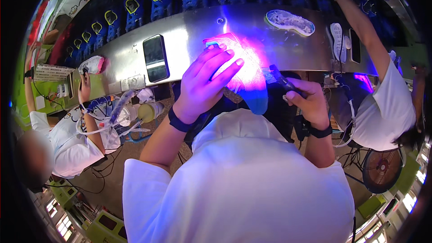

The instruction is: The recorder is applying glue or adhesive to shoe uppers and soles using a brush on a manufacturing line.

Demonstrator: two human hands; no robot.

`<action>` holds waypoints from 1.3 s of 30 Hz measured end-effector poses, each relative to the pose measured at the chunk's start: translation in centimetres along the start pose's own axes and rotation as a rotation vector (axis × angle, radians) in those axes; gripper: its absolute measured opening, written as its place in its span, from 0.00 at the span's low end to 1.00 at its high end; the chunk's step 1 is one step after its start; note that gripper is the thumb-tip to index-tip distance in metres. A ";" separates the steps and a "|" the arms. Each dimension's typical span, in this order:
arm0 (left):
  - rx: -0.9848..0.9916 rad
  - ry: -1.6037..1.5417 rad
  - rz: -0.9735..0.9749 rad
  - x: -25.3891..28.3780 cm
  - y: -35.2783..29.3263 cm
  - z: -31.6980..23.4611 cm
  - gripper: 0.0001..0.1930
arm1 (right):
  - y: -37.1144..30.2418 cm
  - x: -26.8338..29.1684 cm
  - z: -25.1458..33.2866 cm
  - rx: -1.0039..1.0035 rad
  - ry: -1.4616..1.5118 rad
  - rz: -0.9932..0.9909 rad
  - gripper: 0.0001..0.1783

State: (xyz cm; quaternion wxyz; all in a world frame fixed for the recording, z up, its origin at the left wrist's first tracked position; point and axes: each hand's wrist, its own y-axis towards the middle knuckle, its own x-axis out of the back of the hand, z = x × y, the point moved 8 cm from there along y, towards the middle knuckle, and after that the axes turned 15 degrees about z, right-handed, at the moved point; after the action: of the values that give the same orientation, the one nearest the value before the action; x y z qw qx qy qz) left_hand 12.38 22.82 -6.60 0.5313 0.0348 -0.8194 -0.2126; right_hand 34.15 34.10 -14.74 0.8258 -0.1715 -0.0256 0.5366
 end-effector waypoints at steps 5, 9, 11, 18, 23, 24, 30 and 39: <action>0.169 -0.063 0.055 -1.9 0.7 1.1 0.34 | -0.6 1.2 -2.0 0.000 0.026 -0.026 0.24; 0.250 -0.124 0.073 -2.7 1.1 1.2 0.35 | -1.8 1.4 -2.8 -0.025 0.050 -0.018 0.21; 0.332 -0.147 0.066 -3.1 1.3 1.6 0.36 | -2.3 1.3 -3.2 -0.031 0.051 -0.034 0.21; 0.462 -0.079 0.117 -3.6 -0.1 2.5 0.38 | -2.7 1.9 -3.1 0.013 -0.254 -0.248 0.20; 0.498 -0.055 0.143 -2.5 -0.9 3.5 0.34 | -1.2 0.9 2.8 0.078 -0.580 -0.170 0.21; 0.501 -0.093 0.141 -2.3 -1.2 3.8 0.33 | -0.9 0.7 3.4 0.074 -0.585 -0.154 0.21; 0.540 -0.338 0.174 -1.7 -3.5 5.5 0.30 | 0.8 -0.4 5.0 0.133 -0.756 -0.085 0.22; 0.561 -0.779 0.286 -3.9 -3.4 5.3 0.39 | 3.3 0.2 1.5 0.006 -0.143 -0.150 0.21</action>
State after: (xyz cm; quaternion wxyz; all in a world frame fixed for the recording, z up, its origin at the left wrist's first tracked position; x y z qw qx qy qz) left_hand 8.84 22.47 -13.11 0.1798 -0.0186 -0.9791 0.0936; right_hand 31.07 35.88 -14.42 0.8603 -0.1279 -0.0957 0.4841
